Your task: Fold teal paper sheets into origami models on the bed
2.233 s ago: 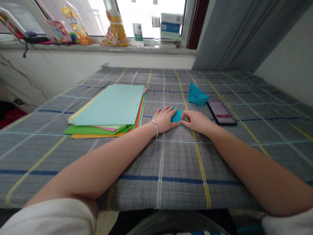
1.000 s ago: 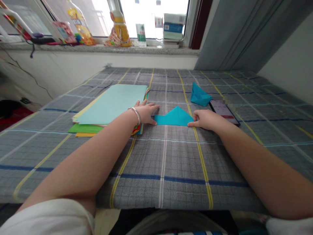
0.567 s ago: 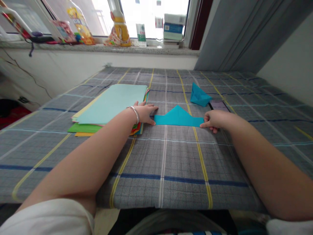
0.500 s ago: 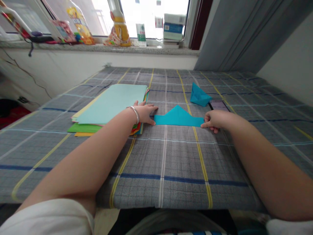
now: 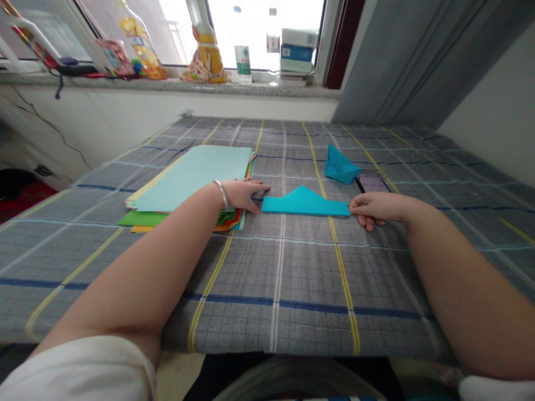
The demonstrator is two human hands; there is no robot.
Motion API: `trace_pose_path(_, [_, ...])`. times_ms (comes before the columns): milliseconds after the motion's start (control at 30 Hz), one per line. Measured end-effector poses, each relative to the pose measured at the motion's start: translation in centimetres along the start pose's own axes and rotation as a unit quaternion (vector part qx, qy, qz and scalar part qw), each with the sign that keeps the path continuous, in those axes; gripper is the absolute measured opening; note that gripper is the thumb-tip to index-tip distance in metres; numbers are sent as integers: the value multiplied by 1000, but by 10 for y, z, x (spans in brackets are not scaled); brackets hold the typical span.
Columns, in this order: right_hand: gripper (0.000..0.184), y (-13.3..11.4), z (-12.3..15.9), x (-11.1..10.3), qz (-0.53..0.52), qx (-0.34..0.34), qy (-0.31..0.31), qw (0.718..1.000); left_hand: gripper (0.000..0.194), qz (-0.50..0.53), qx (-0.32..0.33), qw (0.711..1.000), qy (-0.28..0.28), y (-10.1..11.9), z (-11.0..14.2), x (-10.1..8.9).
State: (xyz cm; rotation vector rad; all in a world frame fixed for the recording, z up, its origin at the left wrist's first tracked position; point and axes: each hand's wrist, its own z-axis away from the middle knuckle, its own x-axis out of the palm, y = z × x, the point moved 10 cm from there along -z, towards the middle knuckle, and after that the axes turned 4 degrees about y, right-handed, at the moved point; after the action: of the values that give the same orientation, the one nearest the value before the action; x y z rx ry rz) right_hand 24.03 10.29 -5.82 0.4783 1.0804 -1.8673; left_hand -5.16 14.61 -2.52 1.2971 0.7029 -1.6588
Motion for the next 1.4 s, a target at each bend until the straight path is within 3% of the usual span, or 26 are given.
trace_pose_path(100, [14,-1,0,-9,-39,34,67,996,56,49,-7,998,29,-1,-3,-5])
trace_pose_path(167, [17,-8,-1,-14,-36,28,113,993,49,77,-10,995,56,4,-4,-8])
trace_pose_path(333, [38,-22,-3,-17,104,-6,189,976,58,56,-13,994,98,27,-2,-7])
trace_pose_path(433, [40,-23,-6,-18,160,-10,214,964,58,23,-2,989,143,38,-1,-8])
trace_pose_path(667, [25,-29,-9,-15,53,-113,186,975,41,135,9,977,165,35,-9,-7])
trace_pose_path(867, [21,-38,8,-40,17,-148,316,937,17,210,21,941,264,38,4,-32])
trace_pose_path(1033, [34,-48,14,-39,5,-190,355,915,14,101,33,942,317,57,21,-45])
trace_pose_path(1100, [35,-54,15,-33,23,-202,349,915,12,36,55,946,317,71,25,-43])
trace_pose_path(1200, [28,-64,16,-23,71,-226,336,912,14,-31,68,960,272,85,25,-30])
trace_pose_path(1300, [27,-68,16,-20,97,-250,334,904,16,-68,60,970,224,92,23,-18])
trace_pose_path(1400, [32,-68,16,-20,115,-258,344,895,19,-73,70,972,210,98,24,-14])
